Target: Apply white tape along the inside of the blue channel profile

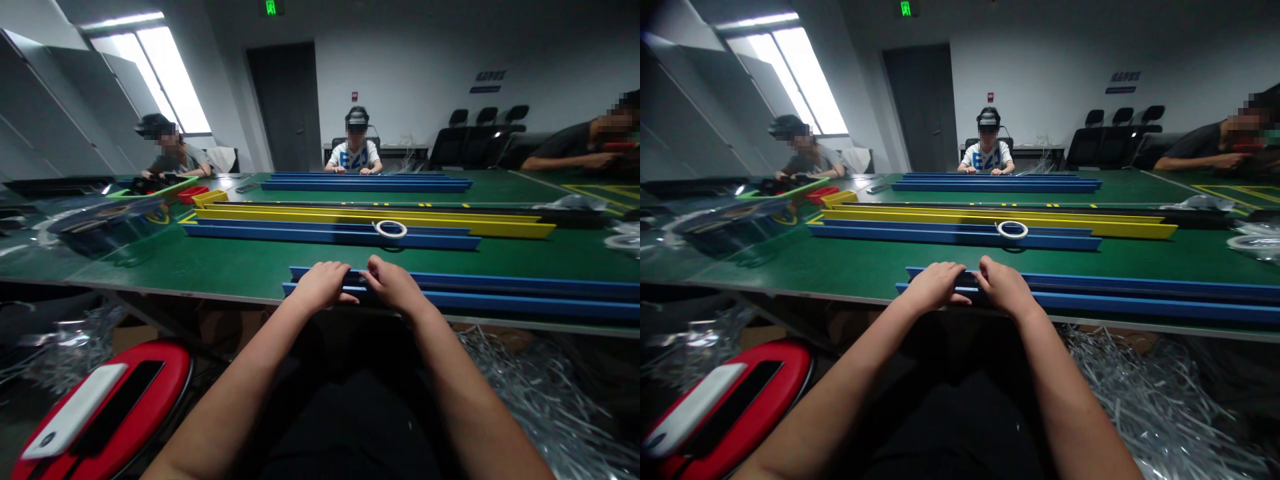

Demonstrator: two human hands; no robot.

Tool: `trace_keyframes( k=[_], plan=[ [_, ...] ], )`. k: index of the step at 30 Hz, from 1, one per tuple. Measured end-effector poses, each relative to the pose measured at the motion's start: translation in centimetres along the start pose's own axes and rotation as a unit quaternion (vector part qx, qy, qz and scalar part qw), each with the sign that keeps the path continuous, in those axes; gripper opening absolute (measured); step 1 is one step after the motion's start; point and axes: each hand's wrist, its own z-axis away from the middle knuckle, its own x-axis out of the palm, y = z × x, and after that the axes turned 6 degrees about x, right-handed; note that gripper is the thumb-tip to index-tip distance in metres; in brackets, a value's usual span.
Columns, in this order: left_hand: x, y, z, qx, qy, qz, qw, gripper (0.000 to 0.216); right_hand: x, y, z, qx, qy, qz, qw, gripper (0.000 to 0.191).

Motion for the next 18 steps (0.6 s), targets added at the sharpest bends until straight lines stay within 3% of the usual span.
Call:
trace_keyframes(
  k=[4,9,18],
  plan=[
    [-0.2,-0.5,0.8,0.0,-0.001,0.014,1.0,0.075,-0.4,0.3,0.2,-0.026,0.002,-0.061,0.998,0.013],
    [-0.9,-2.3,3.3,-0.023,-0.006,0.024,0.999,0.075,-0.9,0.4,0.4,-0.063,0.02,-0.022,0.998,0.018],
    [-2.8,-9.6,9.5,-0.077,-0.043,0.03,0.996,0.075,-0.1,0.1,0.4,-0.09,0.029,-0.09,0.991,0.028]
  ],
)
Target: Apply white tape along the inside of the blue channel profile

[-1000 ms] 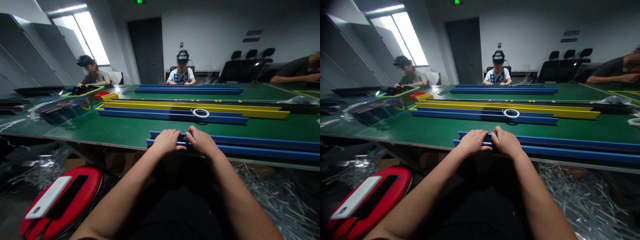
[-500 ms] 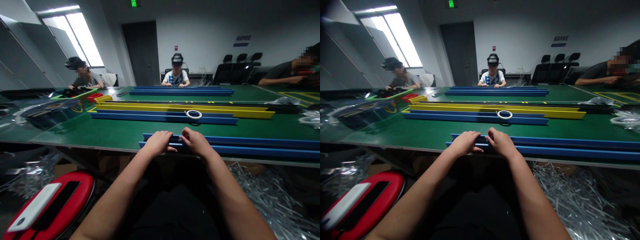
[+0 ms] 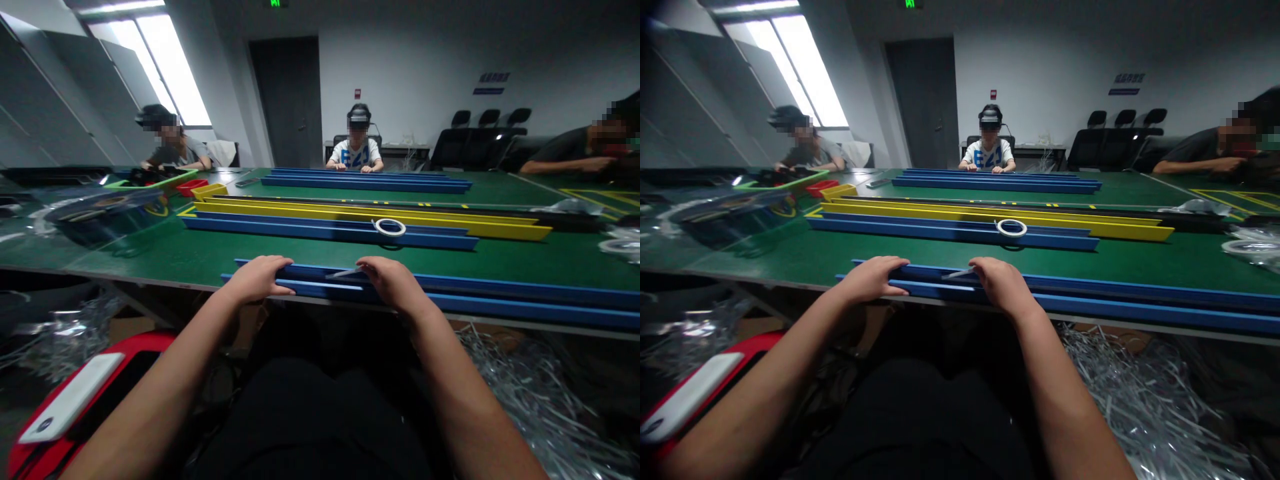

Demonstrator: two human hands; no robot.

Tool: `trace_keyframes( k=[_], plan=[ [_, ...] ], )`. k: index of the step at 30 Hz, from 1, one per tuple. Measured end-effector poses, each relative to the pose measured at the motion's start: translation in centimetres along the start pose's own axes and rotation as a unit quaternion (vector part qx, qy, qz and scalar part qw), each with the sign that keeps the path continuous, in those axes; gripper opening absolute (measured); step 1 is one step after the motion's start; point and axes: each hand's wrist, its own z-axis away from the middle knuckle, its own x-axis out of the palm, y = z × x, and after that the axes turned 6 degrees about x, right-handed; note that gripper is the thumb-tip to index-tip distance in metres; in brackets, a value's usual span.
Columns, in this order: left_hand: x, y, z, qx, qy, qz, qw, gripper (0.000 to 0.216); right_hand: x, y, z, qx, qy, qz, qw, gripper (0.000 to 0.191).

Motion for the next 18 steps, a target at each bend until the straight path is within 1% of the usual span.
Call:
trace_keyframes(
  k=[2,5,7,9,10,12,15,16,18],
  plan=[
    [-0.4,-1.0,0.9,-0.019,0.0,-0.002,1.0,0.074,0.4,-0.3,-0.3,-0.007,-0.007,-0.05,0.999,0.028],
    [-0.7,-1.3,1.5,-0.04,0.007,-0.007,0.999,0.072,0.5,-0.5,-0.8,-0.012,-0.031,-0.124,0.992,0.029],
    [-0.6,-1.0,1.5,-0.047,0.018,-0.014,0.999,0.071,0.4,-0.4,-1.2,0.008,-0.046,-0.145,0.988,0.033],
    [-0.4,-0.8,1.4,-0.05,0.03,-0.022,0.998,0.07,0.2,-0.4,-1.4,0.046,-0.051,-0.149,0.986,0.034],
    [-0.3,-0.8,1.4,-0.051,0.035,-0.027,0.998,0.07,0.1,-0.3,-1.4,0.062,-0.049,-0.146,0.986,0.034],
    [0.0,-0.8,1.4,-0.051,0.042,-0.036,0.997,0.071,0.2,-0.4,-1.5,0.071,-0.041,-0.127,0.989,0.031],
    [0.3,-1.0,1.6,-0.051,0.049,-0.048,0.996,0.074,0.6,-0.8,-1.3,0.049,-0.034,-0.065,0.996,0.021],
    [0.4,-1.1,1.6,-0.051,0.051,-0.051,0.996,0.074,0.7,-0.9,-1.3,0.043,-0.035,-0.039,0.998,0.02],
    [0.5,-1.1,1.8,-0.051,0.055,-0.052,0.996,0.073,1.0,-1.1,-1.2,0.036,-0.039,0.009,0.999,0.025]
  ],
)
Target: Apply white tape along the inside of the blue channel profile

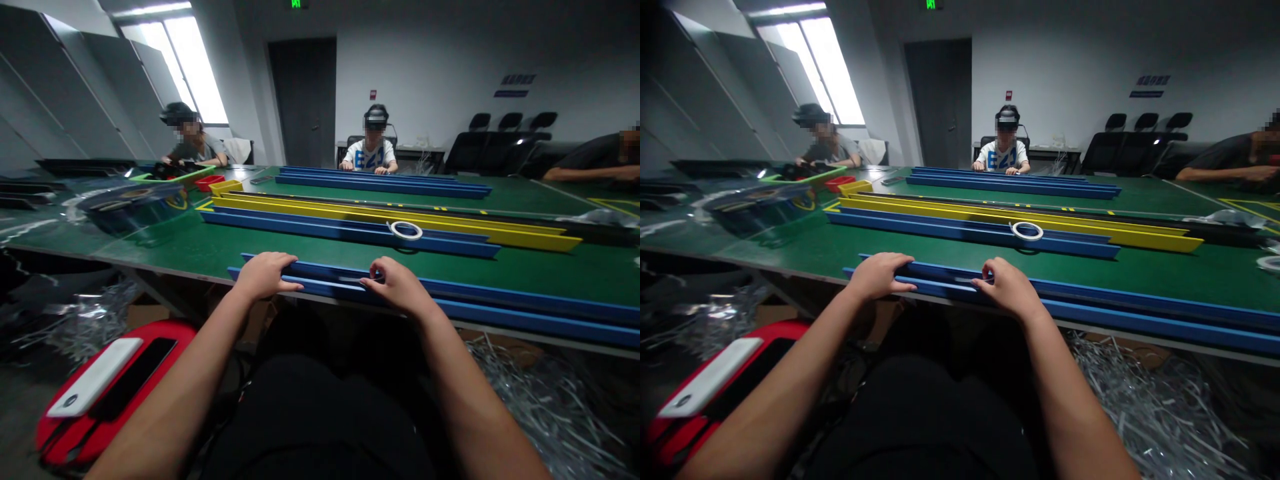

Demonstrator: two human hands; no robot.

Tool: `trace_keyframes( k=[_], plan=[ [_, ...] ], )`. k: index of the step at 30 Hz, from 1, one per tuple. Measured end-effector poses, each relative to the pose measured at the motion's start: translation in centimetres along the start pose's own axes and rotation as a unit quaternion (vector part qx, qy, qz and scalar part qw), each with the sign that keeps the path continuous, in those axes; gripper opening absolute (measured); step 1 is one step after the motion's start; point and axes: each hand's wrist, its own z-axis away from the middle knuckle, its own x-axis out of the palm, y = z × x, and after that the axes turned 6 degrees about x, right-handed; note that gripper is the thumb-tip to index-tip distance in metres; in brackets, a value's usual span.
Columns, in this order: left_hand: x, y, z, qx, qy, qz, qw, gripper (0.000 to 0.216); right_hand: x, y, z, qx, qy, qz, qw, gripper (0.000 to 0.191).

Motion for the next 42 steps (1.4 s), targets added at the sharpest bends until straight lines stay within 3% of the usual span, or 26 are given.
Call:
trace_keyframes(
  k=[8,13,18,33,42],
  plan=[
    [0.3,0.2,0.3,-0.011,0.024,-0.005,1.0,0.071,0.1,0.5,-0.1,0.0,-0.002,0.006,1.0,0.022],
    [1.1,-0.2,0.5,0.016,0.073,-0.021,0.997,0.07,0.5,1.0,-0.1,0.006,0.0,-0.048,0.999,0.011],
    [1.6,-0.4,0.7,0.034,0.111,-0.027,0.993,0.066,0.8,1.2,-0.1,0.0,0.009,-0.046,0.999,0.013],
    [2.2,-0.7,0.8,0.04,0.134,-0.035,0.99,0.049,0.7,1.3,-0.2,-0.02,0.007,-0.053,0.998,0.031],
    [2.3,-0.7,1.0,0.038,0.148,-0.049,0.987,0.048,0.7,1.1,0.0,0.021,-0.005,-0.055,0.998,0.014]
  ],
)
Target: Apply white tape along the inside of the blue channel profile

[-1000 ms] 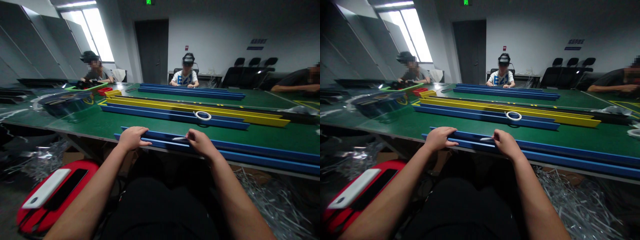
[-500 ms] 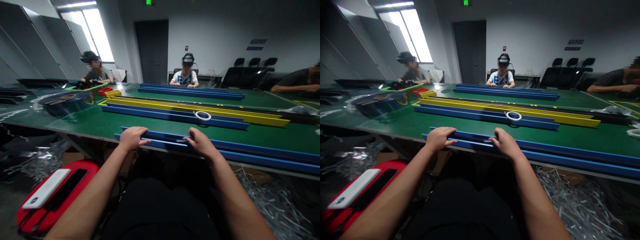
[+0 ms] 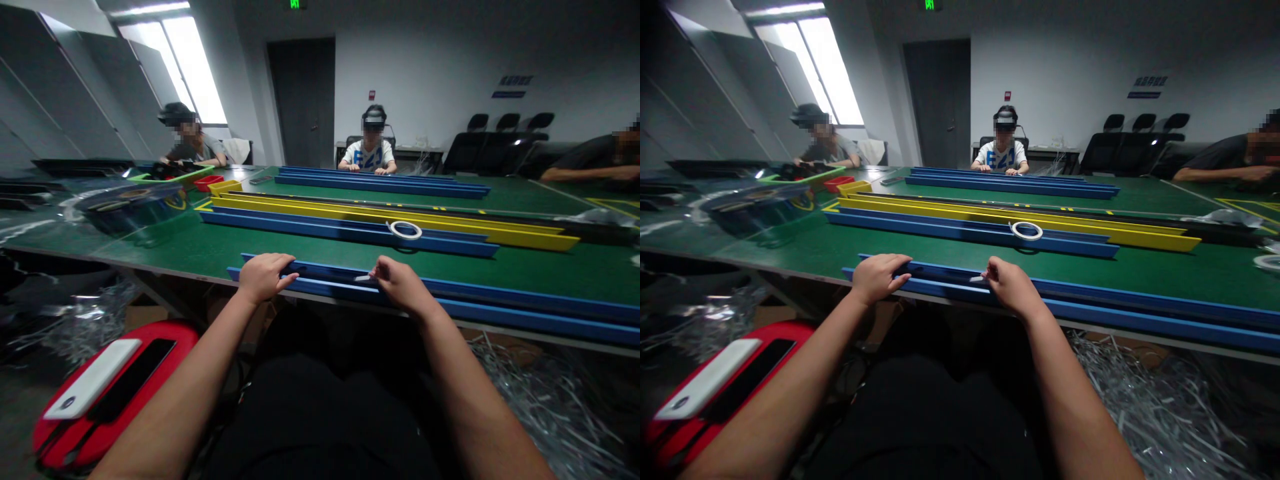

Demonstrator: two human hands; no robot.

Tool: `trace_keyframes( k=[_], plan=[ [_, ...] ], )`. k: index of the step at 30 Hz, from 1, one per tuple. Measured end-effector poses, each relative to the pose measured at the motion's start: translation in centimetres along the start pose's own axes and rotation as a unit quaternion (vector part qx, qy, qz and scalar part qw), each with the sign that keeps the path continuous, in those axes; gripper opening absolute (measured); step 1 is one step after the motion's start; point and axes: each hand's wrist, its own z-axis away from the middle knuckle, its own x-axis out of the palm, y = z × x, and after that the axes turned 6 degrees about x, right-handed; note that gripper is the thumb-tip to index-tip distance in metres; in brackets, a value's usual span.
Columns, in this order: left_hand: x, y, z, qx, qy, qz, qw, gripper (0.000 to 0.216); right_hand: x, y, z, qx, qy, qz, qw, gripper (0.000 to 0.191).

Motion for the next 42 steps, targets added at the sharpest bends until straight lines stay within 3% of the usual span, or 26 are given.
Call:
trace_keyframes(
  k=[11,18,27,42],
  plan=[
    [0.09,0.17,0.05,-0.009,0.019,-0.003,1.0,0.048,-0.13,-0.38,-0.11,-0.002,0.012,0.049,0.999,0.007],
    [0.11,0.16,0.09,-0.009,0.019,-0.006,1.0,0.047,-0.06,-0.27,-0.07,-0.028,0.018,0.033,0.999,0.025],
    [0.1,0.28,0.07,-0.016,0.019,-0.002,1.0,0.045,-0.03,-0.16,-0.13,-0.026,0.008,0.039,0.999,0.005],
    [0.12,0.39,0.08,-0.017,0.024,-0.002,1.0,0.041,-0.03,-0.02,-0.19,-0.055,0.024,0.04,0.997,0.013]
  ],
)
